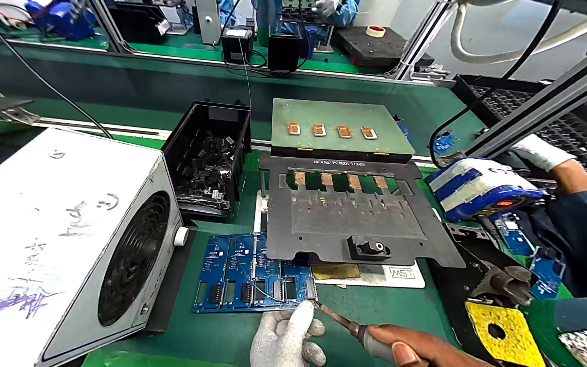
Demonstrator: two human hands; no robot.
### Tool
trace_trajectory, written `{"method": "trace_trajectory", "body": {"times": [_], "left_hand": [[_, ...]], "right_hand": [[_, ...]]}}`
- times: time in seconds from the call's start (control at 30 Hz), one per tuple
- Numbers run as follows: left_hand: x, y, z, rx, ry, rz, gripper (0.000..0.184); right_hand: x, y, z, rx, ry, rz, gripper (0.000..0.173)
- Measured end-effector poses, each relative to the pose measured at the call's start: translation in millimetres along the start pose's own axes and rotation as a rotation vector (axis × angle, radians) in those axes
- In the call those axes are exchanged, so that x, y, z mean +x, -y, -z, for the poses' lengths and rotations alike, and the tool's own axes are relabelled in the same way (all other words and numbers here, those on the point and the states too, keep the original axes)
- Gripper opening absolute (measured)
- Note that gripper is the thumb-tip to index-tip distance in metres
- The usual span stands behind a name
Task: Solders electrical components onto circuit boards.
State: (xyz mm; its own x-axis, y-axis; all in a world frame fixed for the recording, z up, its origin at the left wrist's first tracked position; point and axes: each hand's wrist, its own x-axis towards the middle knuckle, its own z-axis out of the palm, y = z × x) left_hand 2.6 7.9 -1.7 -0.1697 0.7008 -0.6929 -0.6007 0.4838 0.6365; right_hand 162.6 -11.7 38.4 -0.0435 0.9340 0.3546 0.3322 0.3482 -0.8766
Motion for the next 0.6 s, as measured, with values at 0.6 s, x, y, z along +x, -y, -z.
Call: {"method": "trace_trajectory", "body": {"times": [0.6], "left_hand": [[1.0,1.0,2.1,-0.02,0.025,-0.007,0.015]], "right_hand": [[-1.2,1.4,-0.3,0.02,-0.007,0.014,0.026]]}}
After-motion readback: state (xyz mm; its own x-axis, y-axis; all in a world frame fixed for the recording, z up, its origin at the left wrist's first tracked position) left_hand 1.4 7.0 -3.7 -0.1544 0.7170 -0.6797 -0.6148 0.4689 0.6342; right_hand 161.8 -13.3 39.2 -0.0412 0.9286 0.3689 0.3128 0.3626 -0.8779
